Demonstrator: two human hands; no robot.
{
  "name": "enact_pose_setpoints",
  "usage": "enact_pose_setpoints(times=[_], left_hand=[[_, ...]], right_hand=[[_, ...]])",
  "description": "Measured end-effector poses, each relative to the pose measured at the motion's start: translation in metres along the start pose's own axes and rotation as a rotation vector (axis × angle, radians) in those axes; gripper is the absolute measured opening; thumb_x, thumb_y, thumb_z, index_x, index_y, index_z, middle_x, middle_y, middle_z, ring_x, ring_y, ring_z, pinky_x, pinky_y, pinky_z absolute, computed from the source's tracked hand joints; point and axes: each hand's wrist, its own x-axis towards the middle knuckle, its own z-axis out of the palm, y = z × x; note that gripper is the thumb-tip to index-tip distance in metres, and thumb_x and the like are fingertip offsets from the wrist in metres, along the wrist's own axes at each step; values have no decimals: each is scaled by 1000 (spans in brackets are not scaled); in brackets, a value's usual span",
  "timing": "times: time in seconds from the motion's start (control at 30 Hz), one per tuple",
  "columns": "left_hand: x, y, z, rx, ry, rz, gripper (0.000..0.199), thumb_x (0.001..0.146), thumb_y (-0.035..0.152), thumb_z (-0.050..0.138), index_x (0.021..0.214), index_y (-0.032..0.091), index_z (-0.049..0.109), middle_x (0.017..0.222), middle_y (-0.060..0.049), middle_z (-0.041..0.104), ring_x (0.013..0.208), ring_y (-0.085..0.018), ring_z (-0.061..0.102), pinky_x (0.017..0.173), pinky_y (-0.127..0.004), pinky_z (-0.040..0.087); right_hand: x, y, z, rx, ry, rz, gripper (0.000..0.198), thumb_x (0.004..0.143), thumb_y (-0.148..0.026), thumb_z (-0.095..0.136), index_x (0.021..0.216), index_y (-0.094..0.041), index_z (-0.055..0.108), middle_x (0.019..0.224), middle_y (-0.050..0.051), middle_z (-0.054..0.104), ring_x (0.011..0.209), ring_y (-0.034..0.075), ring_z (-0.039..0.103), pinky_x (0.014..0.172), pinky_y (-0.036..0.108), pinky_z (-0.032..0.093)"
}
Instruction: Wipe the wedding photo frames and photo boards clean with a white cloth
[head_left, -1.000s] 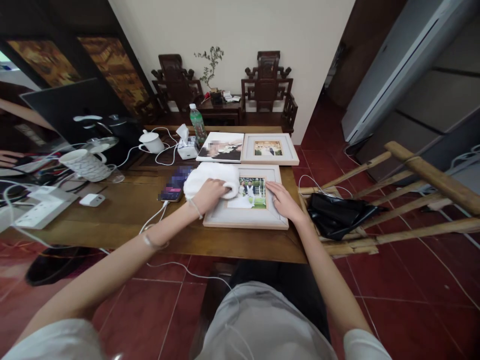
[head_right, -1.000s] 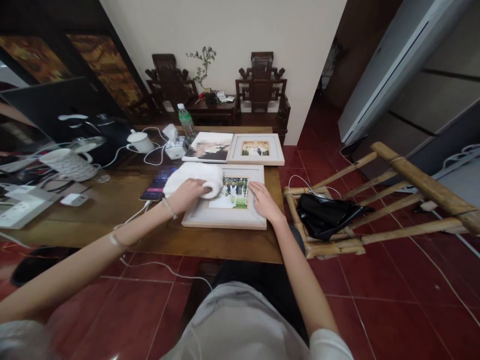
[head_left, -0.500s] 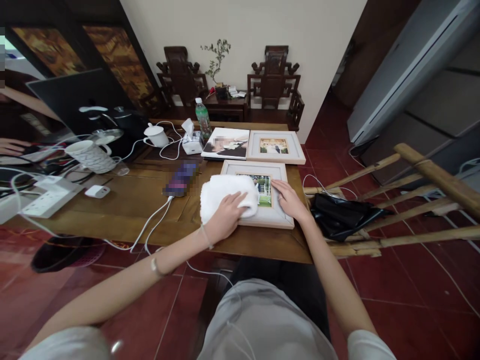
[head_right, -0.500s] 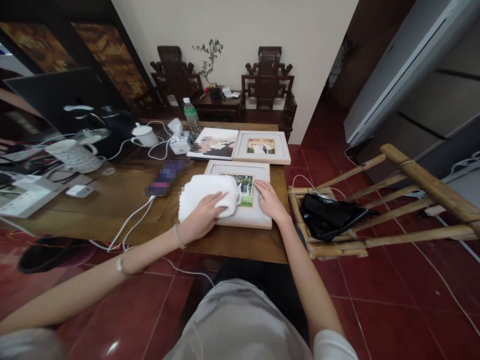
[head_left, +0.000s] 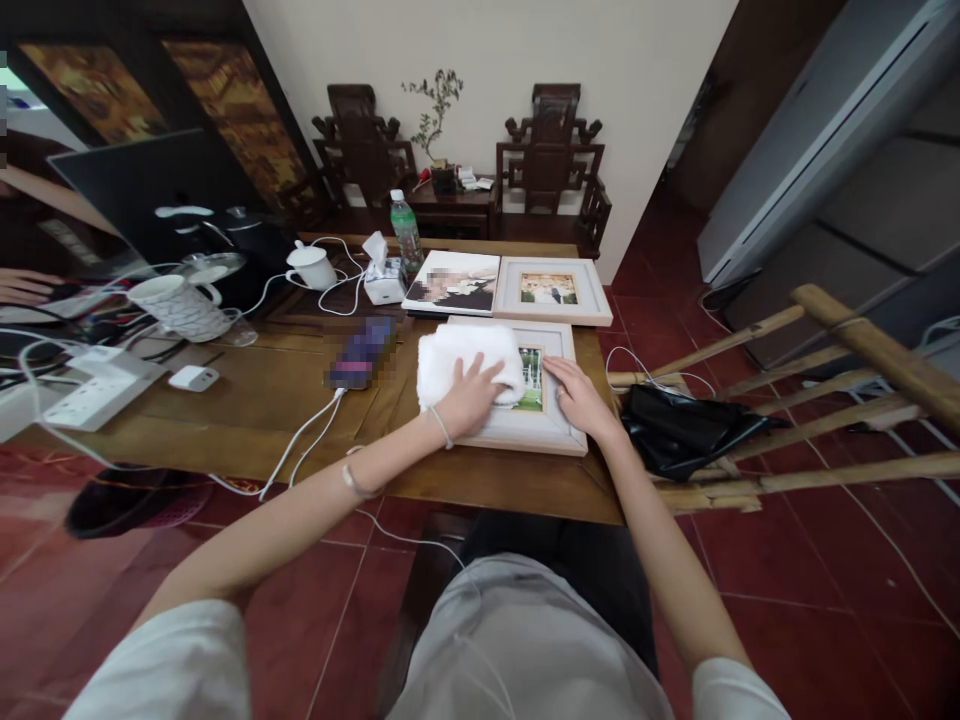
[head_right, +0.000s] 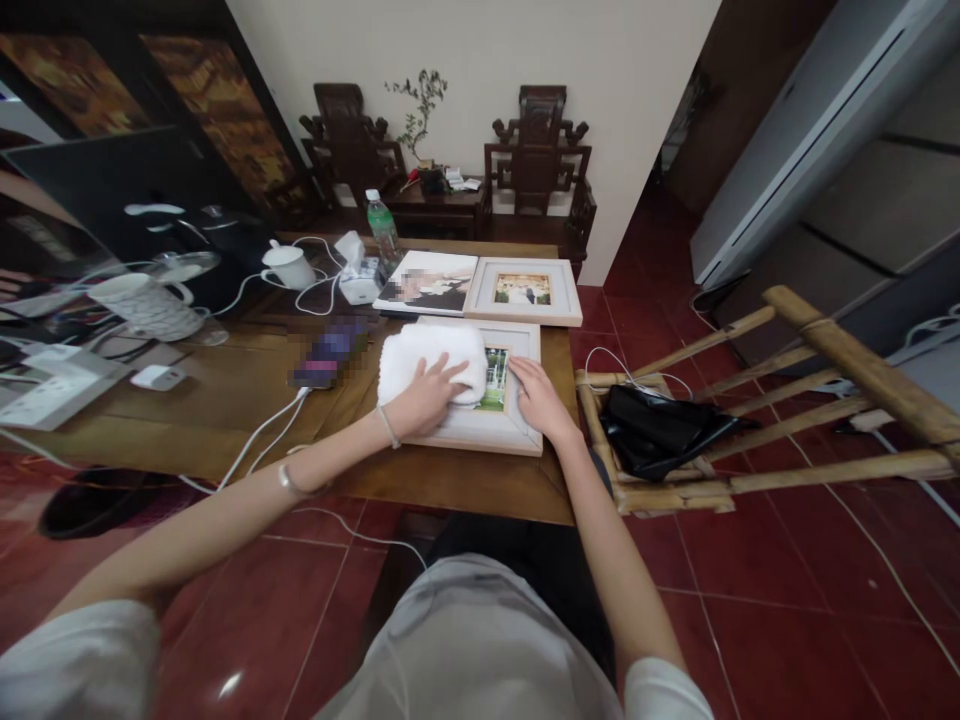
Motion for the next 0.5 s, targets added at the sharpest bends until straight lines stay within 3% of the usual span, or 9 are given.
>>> enact_pose_setpoints(times=[0.13,0.27,0.37,0.5], left_hand=[[-45,26,-24,-99,-139,119,54,79,1,44,128,20,56,148,-12,42,134,-38,37,99,-62,42],[-65,43,-32,-172,-156,229,57,80,1,40,132,21,52,148,-9,42,135,-34,37,102,-56,42],[-55,45,-22,-130,-81,184,59,79,1,43,133,23,52,155,-6,31,139,-38,31,104,-59,39],[-11,22,-3,-40,12,33,58,80,0,46,133,21,54,158,-10,23,143,-40,20,111,-60,29]], right_hand=[[0,-1,1,-8,6,-3,66,70,1,38,132,-14,55,138,12,55,133,24,45,116,50,31],[0,-2,0,2,3,5,64,71,-1,39,132,-14,56,138,12,55,133,25,44,116,51,30],[0,-1,-1,11,0,9,64,71,-1,40,132,-16,56,138,11,56,133,24,44,117,51,30],[0,0,0,31,3,-4,66,71,-1,40,133,-18,55,138,10,56,133,24,44,116,52,31]])
